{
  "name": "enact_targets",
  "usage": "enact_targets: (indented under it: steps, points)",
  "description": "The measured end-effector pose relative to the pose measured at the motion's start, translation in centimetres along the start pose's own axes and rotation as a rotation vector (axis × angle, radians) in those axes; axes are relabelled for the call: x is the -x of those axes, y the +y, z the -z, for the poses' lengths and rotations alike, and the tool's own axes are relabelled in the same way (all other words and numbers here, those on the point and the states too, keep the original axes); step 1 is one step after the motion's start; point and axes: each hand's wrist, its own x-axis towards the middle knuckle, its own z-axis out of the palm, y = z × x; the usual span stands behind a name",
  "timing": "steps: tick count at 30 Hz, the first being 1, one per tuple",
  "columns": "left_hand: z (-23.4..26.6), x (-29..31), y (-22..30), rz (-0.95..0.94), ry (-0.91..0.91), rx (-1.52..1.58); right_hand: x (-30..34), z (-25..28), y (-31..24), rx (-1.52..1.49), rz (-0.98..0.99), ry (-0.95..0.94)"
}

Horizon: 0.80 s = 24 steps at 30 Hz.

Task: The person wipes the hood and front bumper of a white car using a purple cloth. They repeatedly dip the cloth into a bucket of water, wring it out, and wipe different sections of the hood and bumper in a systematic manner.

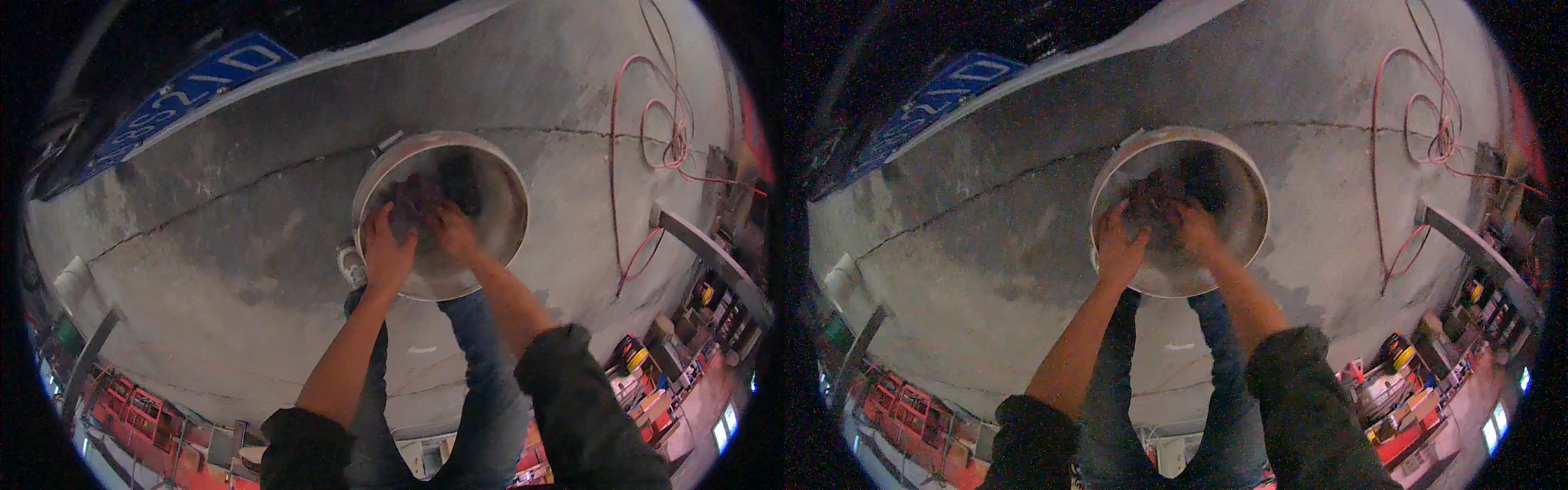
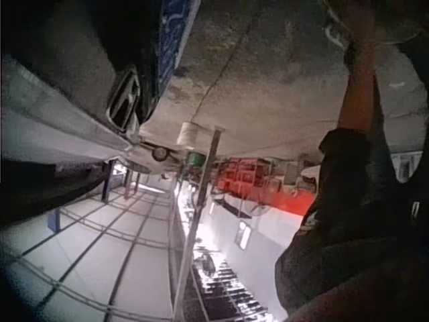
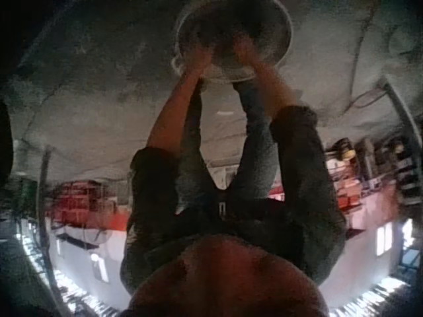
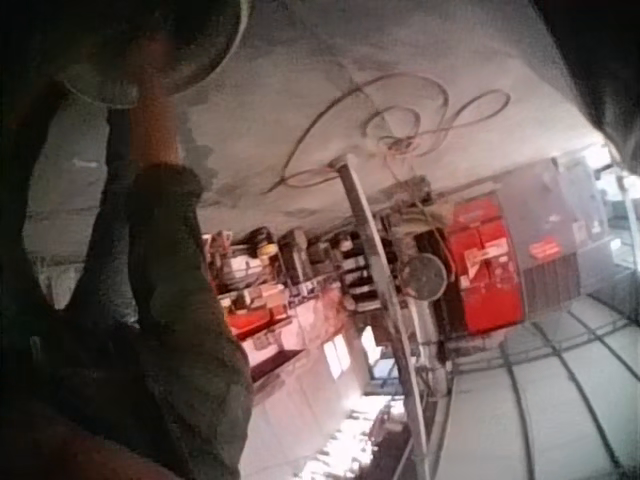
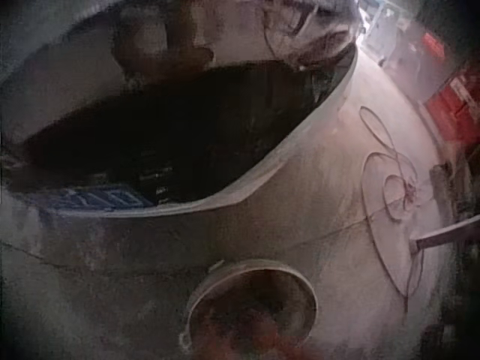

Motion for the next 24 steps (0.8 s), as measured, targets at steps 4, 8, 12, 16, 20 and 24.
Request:
enact_targets:
  steps: [4,8,12,16,20,24]
  points:
    - [3.3,2.3,-0.1,0.055,-0.169,0.270,-2.1,-2.4,3.3,0.453,-0.076,-0.314]
    - [6.4,3.3,0.8,0.047,-0.439,0.070,-0.6,-2.1,1.4,0.396,-0.086,-0.163]
    - [7.7,3.7,3.9,-0.104,-0.417,-0.095,5.8,5.4,-6.4,-0.518,-0.248,0.102]
    - [7.9,4.8,8.3,-0.406,-0.338,-0.034,14.4,13.3,-16.4,-0.812,-0.306,0.020]
    - [7.5,4.9,9.9,-0.529,-0.384,0.231,20.8,19.3,-24.2,-1.073,-0.284,-0.085]
    - [7.1,4.9,9.4,-0.354,-0.500,0.232,26.2,27.1,-30.3,-1.314,-0.217,-0.276]
